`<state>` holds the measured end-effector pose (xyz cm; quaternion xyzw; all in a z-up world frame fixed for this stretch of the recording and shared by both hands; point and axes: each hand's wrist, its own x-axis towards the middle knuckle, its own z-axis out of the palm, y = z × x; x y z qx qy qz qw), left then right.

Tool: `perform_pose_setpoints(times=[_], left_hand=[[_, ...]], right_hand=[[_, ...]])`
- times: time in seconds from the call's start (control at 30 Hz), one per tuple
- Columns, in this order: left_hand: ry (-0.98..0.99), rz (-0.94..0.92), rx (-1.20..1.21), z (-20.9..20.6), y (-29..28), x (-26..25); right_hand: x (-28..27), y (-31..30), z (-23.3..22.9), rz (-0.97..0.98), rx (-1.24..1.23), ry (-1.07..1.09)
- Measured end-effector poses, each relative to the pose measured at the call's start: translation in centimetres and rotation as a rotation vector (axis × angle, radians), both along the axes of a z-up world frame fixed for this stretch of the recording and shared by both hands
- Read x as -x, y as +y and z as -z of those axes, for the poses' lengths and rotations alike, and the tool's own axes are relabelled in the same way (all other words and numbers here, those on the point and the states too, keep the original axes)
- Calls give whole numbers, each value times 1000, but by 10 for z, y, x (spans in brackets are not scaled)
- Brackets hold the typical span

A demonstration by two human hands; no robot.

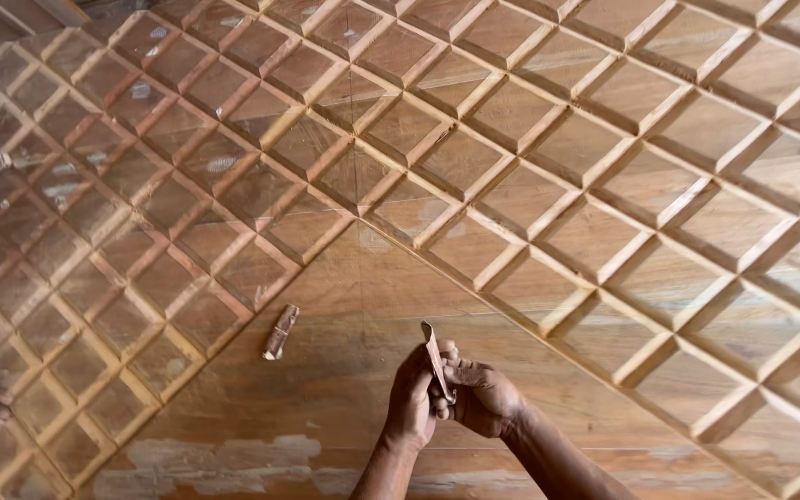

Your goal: The person sands the surface of a large wooden board featuring a geometric grid pattern. Using a small sanding block, they smooth the raised edges and flat surfaces of the carved squares. The person works methodically across the board, occasionally repositioning the wood to access different areas.

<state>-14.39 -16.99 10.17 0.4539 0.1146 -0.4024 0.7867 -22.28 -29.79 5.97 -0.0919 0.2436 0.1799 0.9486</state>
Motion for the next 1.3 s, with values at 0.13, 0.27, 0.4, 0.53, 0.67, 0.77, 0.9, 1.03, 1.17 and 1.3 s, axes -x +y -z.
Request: perform_pose_setpoints(times=[0.13,0.27,0.4,0.53,0.67,0.77,0.9,1.03,1.17,1.3], left_hand=[[-468,92,-476,34,35,-83],[-1471,384,-694,50,51,-227],[-1771,870,-920,70,12,-332],[-1969,1191,-809,103,-44,-381],[-2023,1255,-457,131,-57,-395],[-2124,1212,-341,145,-57,-387],[-2336,1170,-252,161,-82,-347],[-2274,1001,-63,150,-49,-391],[-2270,1034,-137,155,-59,-386],[-2285,1165,-154,154,-74,-363]], right_hand=[[-47,-13,26,-155,1659,109],[-68,-99,65,-100,2263,819],[-114,-150,76,-65,1834,1278],[-147,-161,56,-64,1670,1452],[-162,-156,45,-106,1655,1467],[-168,-160,44,-142,1658,1465],[-169,-159,43,-174,1627,1492],[-171,-159,47,-184,1660,1483],[-170,-162,52,-179,1644,1485],[-173,-161,45,-182,1638,1489]])
